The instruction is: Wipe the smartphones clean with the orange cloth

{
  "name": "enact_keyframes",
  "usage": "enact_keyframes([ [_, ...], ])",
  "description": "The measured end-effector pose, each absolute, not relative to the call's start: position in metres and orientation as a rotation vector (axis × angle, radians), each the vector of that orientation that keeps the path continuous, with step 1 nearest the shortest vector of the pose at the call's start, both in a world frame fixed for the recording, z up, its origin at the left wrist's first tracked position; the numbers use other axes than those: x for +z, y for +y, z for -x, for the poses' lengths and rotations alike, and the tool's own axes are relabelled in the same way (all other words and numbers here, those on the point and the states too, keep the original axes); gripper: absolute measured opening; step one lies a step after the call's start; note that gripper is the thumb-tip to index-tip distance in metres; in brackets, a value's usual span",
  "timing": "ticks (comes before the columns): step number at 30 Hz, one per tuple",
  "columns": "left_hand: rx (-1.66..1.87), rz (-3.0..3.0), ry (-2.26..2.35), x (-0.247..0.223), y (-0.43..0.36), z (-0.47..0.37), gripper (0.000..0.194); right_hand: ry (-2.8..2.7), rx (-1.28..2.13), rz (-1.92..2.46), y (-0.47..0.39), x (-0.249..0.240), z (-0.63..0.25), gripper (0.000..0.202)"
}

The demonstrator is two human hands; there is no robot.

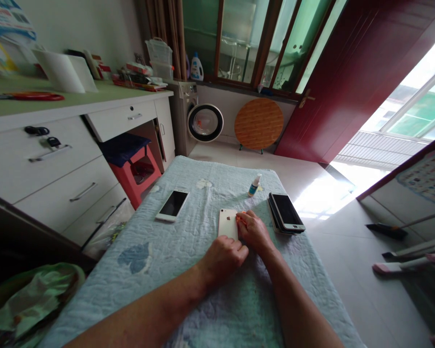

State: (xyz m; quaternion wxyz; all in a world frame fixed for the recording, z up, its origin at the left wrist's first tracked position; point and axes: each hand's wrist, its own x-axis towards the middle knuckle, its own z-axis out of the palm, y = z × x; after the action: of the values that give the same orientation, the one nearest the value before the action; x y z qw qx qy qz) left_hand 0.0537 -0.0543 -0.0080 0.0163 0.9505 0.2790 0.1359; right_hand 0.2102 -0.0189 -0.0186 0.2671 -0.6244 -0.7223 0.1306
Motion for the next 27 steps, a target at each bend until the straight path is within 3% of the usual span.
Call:
enact_keyframes([
  [4,0.397,-2.914,0.901,-0.007,-0.052,-0.049,0.007,-1.769,0.318,1.542,-0.017,-0.020,-0.214,0.024],
  [8,0.431,-2.829,0.945,0.001,-0.046,-0.039,0.002,-1.790,0.324,1.516,-0.018,-0.020,-0.212,0.011],
  [17,0.432,-2.749,1.065,0.006,-0.031,-0.023,0.023,-2.047,0.473,1.544,-0.027,-0.007,-0.204,0.016],
  [22,0.453,-2.759,1.040,0.002,-0.031,-0.024,0.027,-2.194,0.722,1.432,-0.041,0.015,-0.208,0.019],
  [27,0.397,-2.772,1.058,0.001,-0.030,-0.024,0.017,-2.320,1.009,1.270,-0.048,0.024,-0.211,0.021],
])
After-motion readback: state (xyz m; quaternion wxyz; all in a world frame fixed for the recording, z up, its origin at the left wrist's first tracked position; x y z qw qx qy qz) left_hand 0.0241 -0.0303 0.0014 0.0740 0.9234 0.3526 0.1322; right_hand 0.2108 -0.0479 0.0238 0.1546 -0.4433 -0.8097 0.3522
